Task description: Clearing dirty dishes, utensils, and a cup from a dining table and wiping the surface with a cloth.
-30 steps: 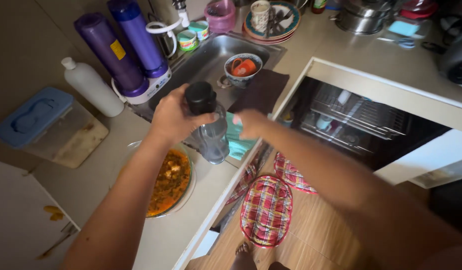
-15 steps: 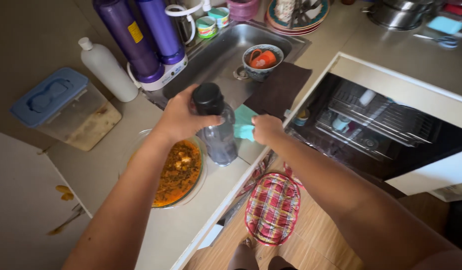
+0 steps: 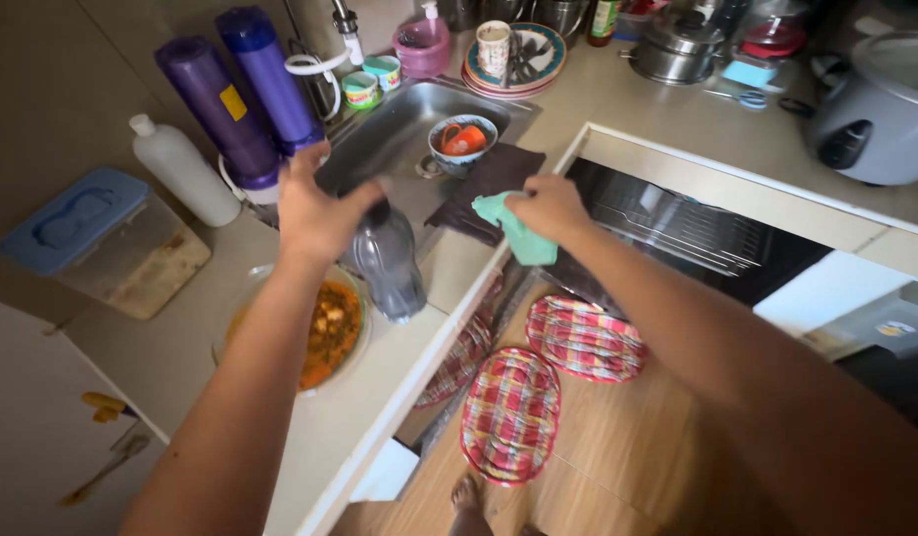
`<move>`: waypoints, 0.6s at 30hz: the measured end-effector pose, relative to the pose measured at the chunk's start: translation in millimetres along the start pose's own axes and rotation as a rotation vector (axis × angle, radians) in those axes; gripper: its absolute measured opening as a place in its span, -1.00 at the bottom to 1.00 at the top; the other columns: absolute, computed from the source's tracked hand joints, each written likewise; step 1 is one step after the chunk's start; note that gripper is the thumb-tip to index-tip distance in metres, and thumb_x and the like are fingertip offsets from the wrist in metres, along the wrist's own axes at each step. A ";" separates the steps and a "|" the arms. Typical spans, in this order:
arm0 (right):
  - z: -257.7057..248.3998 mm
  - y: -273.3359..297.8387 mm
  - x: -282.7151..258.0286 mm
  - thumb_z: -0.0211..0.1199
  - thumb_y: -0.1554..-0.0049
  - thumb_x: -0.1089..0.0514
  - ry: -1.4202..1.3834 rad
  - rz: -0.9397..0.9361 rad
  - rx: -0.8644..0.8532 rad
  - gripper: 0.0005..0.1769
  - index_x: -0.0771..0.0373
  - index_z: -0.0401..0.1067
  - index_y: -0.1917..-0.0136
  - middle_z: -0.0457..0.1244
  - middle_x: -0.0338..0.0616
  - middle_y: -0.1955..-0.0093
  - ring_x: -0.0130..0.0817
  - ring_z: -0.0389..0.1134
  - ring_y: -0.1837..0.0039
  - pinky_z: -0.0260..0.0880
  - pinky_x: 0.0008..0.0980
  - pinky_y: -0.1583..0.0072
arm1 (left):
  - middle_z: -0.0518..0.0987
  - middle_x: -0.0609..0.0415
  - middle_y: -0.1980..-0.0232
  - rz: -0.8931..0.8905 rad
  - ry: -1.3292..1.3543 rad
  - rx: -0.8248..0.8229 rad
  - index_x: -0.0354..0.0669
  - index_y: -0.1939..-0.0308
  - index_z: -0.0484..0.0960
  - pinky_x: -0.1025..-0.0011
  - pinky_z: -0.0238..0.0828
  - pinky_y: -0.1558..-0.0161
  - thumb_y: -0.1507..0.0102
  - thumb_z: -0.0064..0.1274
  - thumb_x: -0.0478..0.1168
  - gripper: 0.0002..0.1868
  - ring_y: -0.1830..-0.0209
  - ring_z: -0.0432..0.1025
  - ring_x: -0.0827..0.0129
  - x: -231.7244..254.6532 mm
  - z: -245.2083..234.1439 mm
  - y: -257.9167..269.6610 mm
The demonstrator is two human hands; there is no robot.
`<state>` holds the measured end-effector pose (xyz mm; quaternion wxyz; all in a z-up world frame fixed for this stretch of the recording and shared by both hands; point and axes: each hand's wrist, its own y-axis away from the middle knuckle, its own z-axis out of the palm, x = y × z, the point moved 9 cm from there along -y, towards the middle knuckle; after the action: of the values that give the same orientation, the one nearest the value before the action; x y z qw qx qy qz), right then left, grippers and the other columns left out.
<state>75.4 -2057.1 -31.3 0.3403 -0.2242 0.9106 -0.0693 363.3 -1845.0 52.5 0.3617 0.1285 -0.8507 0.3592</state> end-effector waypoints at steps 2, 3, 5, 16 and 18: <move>-22.8 7.2 -6.2 0.38 0.07 -0.11 0.002 -0.010 0.001 -0.59 0.28 0.56 0.14 0.40 0.13 0.15 -0.02 0.47 0.08 0.47 -0.18 -0.03 | 0.54 -0.30 -0.13 0.042 -0.054 0.098 -0.36 -0.22 0.52 0.18 0.41 -0.13 0.00 0.56 0.03 -0.14 -0.11 0.44 0.09 31.5 -20.2 11.3; -34.8 8.9 -14.5 0.38 0.08 -0.01 0.077 -0.118 0.033 -0.68 0.28 0.55 0.15 0.40 0.11 0.15 -0.04 0.46 0.07 0.45 -0.18 -0.02 | 0.59 -0.18 -0.10 0.009 -0.018 0.091 -0.29 -0.13 0.60 0.24 0.46 -0.09 -0.06 0.48 -0.01 -0.33 -0.02 0.48 0.18 38.5 -23.9 16.3; -63.5 23.2 -35.5 0.38 0.09 0.10 0.155 -0.223 0.065 -0.75 0.28 0.54 0.17 0.40 0.10 0.15 -0.05 0.45 0.06 0.44 -0.18 -0.01 | 0.64 -0.07 -0.07 -0.025 0.021 0.082 -0.21 -0.04 0.69 0.29 0.50 -0.04 -0.12 0.40 -0.06 -0.51 0.07 0.52 0.28 47.8 -29.7 27.5; -48.3 192.0 -213.7 0.21 0.06 0.23 0.146 -0.417 -0.604 -0.66 0.14 0.63 0.00 0.45 -0.09 0.13 -0.30 0.47 0.08 0.44 -0.29 -0.01 | 0.68 0.16 0.15 -0.492 0.332 -0.689 -0.05 0.00 0.68 0.42 0.51 0.27 -0.21 0.08 -0.22 -0.72 0.28 0.55 0.46 58.1 -48.8 182.5; -16.7 220.4 -252.4 0.20 0.06 0.22 0.124 -0.547 -0.691 -0.66 0.14 0.64 0.01 0.46 -0.10 0.12 -0.31 0.48 0.07 0.46 -0.30 -0.03 | 0.67 0.14 0.14 -0.547 0.311 -0.648 -0.07 0.01 0.67 0.38 0.55 0.25 -0.19 0.12 -0.23 -0.72 0.26 0.55 0.43 43.2 -78.1 209.3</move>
<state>153.4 -1746.4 68.5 0.1595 -0.5527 0.8062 0.1381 273.6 -1639.8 12.0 0.5884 0.1731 -0.7896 -0.0193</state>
